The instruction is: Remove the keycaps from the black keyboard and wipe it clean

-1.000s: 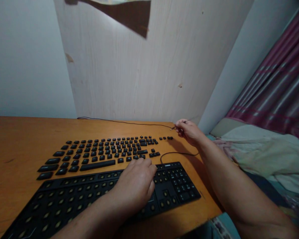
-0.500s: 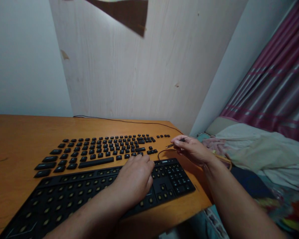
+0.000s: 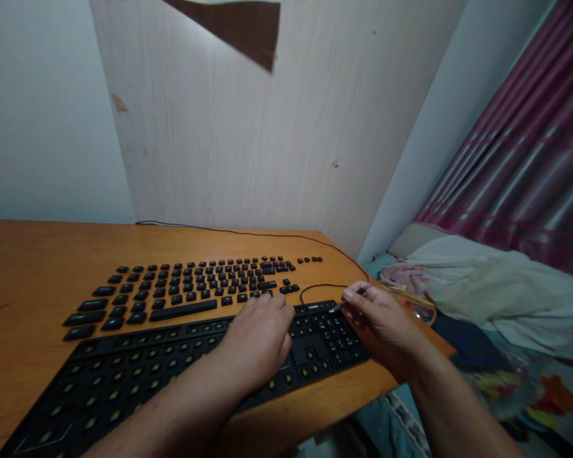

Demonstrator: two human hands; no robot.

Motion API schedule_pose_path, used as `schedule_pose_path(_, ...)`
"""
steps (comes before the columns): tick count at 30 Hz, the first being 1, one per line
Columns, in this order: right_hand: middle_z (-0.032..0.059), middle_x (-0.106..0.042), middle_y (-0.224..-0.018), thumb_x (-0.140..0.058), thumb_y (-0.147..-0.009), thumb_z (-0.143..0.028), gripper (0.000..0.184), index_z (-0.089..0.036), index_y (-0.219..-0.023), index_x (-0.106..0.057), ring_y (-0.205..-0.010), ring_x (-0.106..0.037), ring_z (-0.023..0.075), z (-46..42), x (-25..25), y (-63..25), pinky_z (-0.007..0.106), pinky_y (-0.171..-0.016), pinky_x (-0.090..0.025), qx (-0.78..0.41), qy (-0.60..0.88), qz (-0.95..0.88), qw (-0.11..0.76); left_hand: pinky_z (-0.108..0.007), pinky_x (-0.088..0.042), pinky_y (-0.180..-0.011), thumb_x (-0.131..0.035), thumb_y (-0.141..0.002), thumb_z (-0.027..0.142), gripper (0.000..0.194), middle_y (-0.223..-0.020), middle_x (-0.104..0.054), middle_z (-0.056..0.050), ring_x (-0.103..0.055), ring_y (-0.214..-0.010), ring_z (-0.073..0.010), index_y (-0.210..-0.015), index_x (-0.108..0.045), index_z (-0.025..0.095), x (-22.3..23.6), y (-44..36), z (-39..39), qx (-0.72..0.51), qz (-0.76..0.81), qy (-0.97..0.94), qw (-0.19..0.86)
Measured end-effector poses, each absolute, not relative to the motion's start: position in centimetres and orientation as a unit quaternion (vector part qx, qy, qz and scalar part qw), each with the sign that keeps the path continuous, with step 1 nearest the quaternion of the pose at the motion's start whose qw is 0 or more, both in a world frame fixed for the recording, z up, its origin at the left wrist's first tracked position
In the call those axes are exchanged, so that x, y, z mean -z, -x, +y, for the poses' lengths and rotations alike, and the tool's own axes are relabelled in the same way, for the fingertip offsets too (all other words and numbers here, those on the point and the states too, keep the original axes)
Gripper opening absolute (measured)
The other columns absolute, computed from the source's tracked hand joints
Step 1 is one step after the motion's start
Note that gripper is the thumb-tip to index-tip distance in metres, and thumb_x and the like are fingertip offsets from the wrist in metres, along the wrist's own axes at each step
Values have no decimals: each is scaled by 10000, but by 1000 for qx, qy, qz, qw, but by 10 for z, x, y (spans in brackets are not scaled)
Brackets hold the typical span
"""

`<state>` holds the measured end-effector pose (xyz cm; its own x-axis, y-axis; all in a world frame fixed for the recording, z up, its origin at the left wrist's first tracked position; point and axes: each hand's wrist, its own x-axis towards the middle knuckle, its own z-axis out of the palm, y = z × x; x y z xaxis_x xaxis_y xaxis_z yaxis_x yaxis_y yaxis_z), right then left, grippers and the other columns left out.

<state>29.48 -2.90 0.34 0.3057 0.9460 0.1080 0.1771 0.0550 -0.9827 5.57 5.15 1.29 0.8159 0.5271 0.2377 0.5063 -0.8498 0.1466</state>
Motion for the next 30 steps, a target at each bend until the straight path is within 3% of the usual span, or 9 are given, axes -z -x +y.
schedule_pose_path(5, -35, -515, -647, -646, -834, -515, 313, -227, -828, -526, -528, -421, 113, -36, 8, -283, 234, -489, -296, -345, 598, -464, 555, -387, -451, -816, -461, -817, 160, 147, -981, -590, -92, -544, -932, -249, -853, -603, 179, -10, -55, 52, -151, 263, -952, 29)
schedule_pose_path(14, -37, -487, -627, -654, -808, -532, 327, -227, -788, -539, -553, -427, 131, -36, 7, -268, 244, -515, -320, -264, 633, -504, 525, -389, -451, -823, -483, -803, 168, 129, -981, -583, -89, -537, -931, -248, -865, -595, 182, -9, -55, 52, -151, 263, -952, 27)
schedule_pose_path(30, -40, -481, -674, -596, -876, -486, 305, -192, -841, -525, -600, -437, 114, -32, 4, -264, 238, -556, -349, -236, 633, -516, 526, -399, -453, -788, -474, -778, 174, 137, -956, -592, -88, -536, -895, -257, -848, -591, 190, -6, -57, 54, -156, 253, -955, 14)
